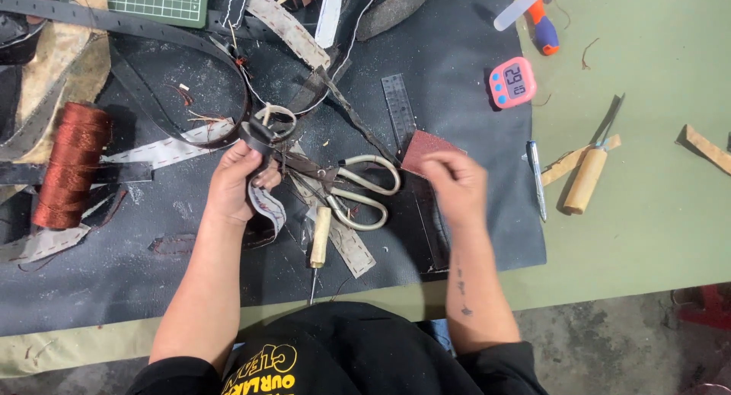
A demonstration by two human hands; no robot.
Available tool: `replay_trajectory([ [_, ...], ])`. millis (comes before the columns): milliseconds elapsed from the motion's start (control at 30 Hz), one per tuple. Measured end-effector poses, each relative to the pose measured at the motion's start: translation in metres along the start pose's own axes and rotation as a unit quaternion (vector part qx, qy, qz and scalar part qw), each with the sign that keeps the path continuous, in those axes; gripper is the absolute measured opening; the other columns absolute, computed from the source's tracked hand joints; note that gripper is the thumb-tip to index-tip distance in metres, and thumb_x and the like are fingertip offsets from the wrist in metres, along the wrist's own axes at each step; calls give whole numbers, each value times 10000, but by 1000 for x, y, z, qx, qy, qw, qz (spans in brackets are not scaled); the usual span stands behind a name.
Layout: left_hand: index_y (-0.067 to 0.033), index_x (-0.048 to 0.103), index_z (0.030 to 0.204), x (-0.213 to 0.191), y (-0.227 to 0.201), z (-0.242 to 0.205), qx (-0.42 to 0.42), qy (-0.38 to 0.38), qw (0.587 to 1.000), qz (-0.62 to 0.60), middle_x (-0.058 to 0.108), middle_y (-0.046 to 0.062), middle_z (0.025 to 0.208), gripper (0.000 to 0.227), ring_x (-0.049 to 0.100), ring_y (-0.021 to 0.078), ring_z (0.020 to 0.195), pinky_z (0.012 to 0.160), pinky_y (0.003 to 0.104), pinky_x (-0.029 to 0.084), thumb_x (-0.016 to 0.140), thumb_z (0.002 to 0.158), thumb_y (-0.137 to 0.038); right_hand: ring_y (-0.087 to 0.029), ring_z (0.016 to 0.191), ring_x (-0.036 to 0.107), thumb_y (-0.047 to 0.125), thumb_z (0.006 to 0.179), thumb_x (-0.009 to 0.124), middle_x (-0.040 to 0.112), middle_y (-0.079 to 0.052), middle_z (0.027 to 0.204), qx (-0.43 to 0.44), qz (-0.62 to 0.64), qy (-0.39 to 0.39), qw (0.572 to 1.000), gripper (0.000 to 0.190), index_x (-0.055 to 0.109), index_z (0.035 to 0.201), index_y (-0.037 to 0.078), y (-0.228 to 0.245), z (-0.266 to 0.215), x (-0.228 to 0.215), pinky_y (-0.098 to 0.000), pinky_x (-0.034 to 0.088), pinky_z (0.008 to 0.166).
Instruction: Measuring and fitting a leather strap to a metal buckle, including trimming the strap with scissors.
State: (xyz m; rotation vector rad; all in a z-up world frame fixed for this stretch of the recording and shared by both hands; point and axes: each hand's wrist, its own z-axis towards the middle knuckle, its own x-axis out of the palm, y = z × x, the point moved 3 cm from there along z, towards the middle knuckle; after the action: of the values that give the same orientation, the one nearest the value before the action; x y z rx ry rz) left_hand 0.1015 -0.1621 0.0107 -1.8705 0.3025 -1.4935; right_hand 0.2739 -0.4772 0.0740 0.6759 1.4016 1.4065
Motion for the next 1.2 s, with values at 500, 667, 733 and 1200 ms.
replay_trajectory([
  [500, -95, 713, 1026, 5, -7, 4, -26, 32, 998, -42, 578, -34, 738, 65, 409, 82, 526, 530, 235, 363, 699, 963, -89, -471, 1373, 337, 452, 912, 888, 237, -220, 1587, 100, -536, -53, 836, 929, 329, 1576, 120, -20, 161, -61, -638, 434, 1011],
  [667, -65, 721, 1056, -1, -3, 6, -27, 27, 998, -47, 644, 17, 790, 101, 413, 101, 525, 544, 252, 350, 668, 972, -51, -382, 1010, 535, 468, 894, 879, 561, -145, 1116, -3, -620, -117, 776, 565, 656, 1272, 111, -65, 184, -70, -568, 557, 618],
  [733, -65, 718, 1048, 0, -3, 6, -26, 26, 998, -44, 621, 19, 758, 93, 410, 103, 514, 539, 253, 344, 668, 971, -54, -366, 956, 545, 462, 875, 906, 593, -136, 1071, -62, -627, -120, 768, 508, 688, 1189, 127, -72, 181, -77, -508, 529, 662],
  [1200, -66, 720, 1047, 0, -3, 6, -26, 20, 999, -33, 577, 20, 701, 88, 414, 105, 503, 544, 254, 351, 679, 968, -66, -311, 931, 565, 395, 837, 939, 630, -70, 1165, -297, -628, -60, 716, 418, 746, 1124, 160, -62, 152, -108, -411, 423, 835],
])
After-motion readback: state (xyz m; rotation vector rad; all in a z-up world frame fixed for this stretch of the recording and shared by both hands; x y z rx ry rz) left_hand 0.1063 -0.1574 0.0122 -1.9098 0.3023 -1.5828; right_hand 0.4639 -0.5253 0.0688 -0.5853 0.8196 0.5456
